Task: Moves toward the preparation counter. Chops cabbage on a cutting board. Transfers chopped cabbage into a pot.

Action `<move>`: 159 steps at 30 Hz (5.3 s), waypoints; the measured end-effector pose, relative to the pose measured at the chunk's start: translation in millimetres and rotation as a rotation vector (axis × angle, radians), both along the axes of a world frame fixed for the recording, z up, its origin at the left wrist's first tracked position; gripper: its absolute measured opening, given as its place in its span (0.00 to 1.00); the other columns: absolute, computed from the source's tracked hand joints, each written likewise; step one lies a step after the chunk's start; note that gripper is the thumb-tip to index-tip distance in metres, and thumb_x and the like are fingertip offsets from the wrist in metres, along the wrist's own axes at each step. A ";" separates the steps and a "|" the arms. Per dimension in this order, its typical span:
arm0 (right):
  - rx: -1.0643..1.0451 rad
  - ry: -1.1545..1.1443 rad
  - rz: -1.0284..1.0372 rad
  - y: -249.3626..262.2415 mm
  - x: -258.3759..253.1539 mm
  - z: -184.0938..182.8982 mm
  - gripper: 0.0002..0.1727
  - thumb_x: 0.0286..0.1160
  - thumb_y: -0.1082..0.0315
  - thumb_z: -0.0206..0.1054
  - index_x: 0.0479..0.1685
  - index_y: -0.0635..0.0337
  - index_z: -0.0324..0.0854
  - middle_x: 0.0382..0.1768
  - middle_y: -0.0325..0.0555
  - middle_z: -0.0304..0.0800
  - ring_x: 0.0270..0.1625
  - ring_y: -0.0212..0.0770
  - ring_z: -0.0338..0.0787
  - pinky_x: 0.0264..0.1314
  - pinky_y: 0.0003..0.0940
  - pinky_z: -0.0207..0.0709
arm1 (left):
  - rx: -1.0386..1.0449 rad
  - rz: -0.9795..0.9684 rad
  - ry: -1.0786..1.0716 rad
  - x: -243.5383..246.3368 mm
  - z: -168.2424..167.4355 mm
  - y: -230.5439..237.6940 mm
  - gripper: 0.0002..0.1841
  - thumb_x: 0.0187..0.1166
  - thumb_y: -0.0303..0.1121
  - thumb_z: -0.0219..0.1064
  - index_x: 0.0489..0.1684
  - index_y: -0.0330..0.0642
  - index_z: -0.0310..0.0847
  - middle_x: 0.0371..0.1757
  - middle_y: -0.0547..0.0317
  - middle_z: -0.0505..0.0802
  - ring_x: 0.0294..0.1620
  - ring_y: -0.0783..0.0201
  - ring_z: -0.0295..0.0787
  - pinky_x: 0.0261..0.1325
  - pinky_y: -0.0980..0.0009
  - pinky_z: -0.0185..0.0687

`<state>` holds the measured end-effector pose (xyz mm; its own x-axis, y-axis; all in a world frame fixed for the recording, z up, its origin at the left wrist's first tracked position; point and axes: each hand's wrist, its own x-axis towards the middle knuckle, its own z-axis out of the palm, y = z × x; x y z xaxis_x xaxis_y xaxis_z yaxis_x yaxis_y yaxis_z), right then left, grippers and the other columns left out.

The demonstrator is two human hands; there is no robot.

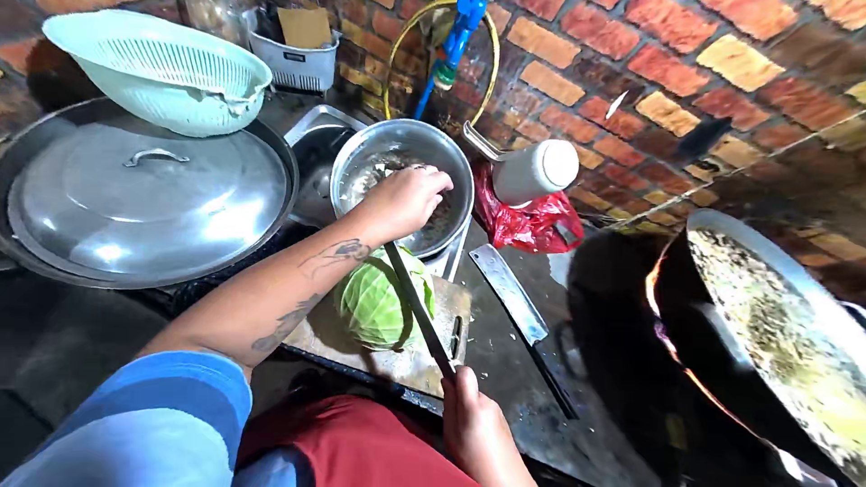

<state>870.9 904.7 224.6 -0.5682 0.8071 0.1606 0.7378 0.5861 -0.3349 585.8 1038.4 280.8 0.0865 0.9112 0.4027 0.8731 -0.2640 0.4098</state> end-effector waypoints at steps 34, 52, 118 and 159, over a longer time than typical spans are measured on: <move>-0.218 -0.255 0.000 17.6 -12.0 -43.6 0.09 0.80 0.68 0.61 0.44 0.64 0.83 0.18 0.51 0.86 0.19 0.54 0.90 0.19 0.54 0.84 | -0.280 0.101 -0.290 -30.0 -112.2 11.8 0.20 0.78 0.15 0.56 0.61 0.39 0.88 0.68 0.43 0.88 0.71 0.45 0.85 0.74 0.48 0.79; -0.285 -0.312 -0.076 -2.2 -15.3 -60.3 0.10 0.85 0.66 0.59 0.53 0.61 0.82 0.25 0.54 0.91 0.29 0.58 0.95 0.30 0.57 0.88 | 0.061 0.163 -0.343 -19.0 -69.1 -102.9 0.37 0.76 0.58 0.65 0.76 0.37 0.74 0.76 0.46 0.82 0.81 0.51 0.75 0.83 0.48 0.70; -0.271 0.100 -0.117 -41.9 59.3 -79.7 0.16 0.89 0.60 0.56 0.54 0.65 0.80 0.19 0.46 0.84 0.21 0.44 0.88 0.27 0.44 0.84 | 0.246 -0.181 -0.519 13.7 -151.0 -145.6 0.59 0.57 0.76 0.73 0.79 0.31 0.69 0.85 0.36 0.72 0.88 0.51 0.66 0.89 0.53 0.63; -0.167 0.152 -0.230 -31.2 105.5 -84.4 0.33 0.82 0.72 0.56 0.91 0.57 0.64 0.25 0.53 0.92 0.18 0.49 0.88 0.25 0.53 0.85 | -0.329 0.312 -1.240 35.6 -102.2 -177.9 0.45 0.62 0.38 0.75 0.88 0.55 0.59 0.69 0.53 0.85 0.58 0.60 0.88 0.57 0.57 0.88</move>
